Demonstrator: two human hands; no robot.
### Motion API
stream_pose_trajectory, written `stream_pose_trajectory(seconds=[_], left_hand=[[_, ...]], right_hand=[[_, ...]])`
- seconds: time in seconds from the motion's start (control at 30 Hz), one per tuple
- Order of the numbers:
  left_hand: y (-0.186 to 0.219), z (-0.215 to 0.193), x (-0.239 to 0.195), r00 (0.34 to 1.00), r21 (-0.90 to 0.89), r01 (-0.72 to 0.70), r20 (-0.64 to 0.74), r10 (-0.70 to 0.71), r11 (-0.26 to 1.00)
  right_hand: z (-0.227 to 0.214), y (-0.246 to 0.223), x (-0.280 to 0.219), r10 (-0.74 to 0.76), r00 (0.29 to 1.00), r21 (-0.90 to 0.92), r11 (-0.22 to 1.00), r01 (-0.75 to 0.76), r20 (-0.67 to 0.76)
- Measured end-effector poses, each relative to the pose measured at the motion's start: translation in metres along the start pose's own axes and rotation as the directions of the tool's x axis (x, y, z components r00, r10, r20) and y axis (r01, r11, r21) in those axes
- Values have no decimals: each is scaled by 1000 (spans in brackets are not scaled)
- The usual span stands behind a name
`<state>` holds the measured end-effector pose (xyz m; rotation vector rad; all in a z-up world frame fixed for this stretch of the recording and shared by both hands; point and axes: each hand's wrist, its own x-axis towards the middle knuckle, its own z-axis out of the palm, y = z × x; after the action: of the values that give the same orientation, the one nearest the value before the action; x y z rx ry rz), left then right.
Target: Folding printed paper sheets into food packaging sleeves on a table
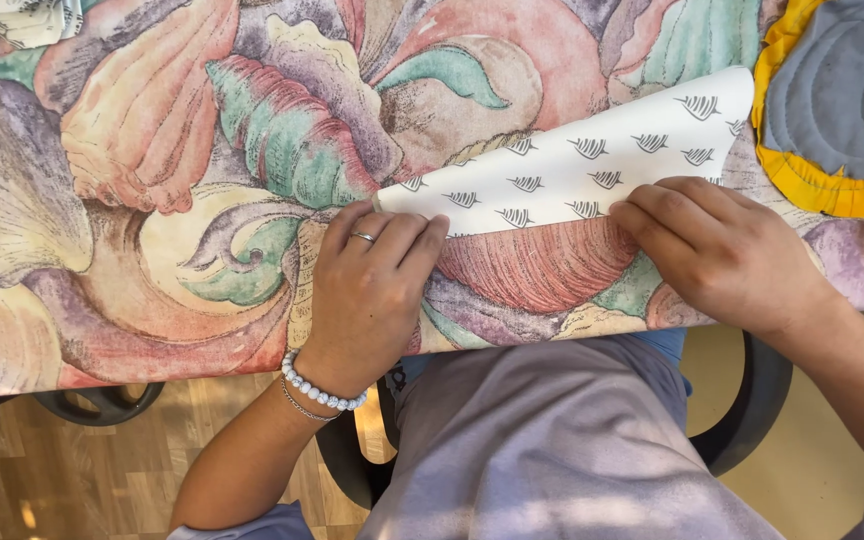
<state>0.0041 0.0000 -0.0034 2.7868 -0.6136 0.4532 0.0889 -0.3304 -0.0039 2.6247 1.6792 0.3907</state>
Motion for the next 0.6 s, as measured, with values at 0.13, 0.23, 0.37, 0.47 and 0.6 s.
stream_pose_trajectory(seconds=[0.13, 0.23, 0.37, 0.47, 0.6], left_hand=[[0, 0, 1, 999, -6, 0, 33, 0, 1000], [1, -3, 3, 999, 17, -27, 46, 27, 999], [-1, -1, 1, 996, -5, -38, 82, 38, 999], [-2, 2, 1, 998, -43, -10, 63, 13, 999], [-2, -1, 4, 998, -60, -6, 62, 10, 998]], right_hand=[[-1, 1, 2, 3, 999, 79, 997, 0, -43], [0, 10, -2, 44, 996, 181, 983, -29, -77], [0, 10, -7, 61, 995, 156, 987, -48, -79], [2, 10, -9, 40, 996, 110, 993, -32, -78], [-1, 5, -2, 79, 992, 142, 988, -65, -98]])
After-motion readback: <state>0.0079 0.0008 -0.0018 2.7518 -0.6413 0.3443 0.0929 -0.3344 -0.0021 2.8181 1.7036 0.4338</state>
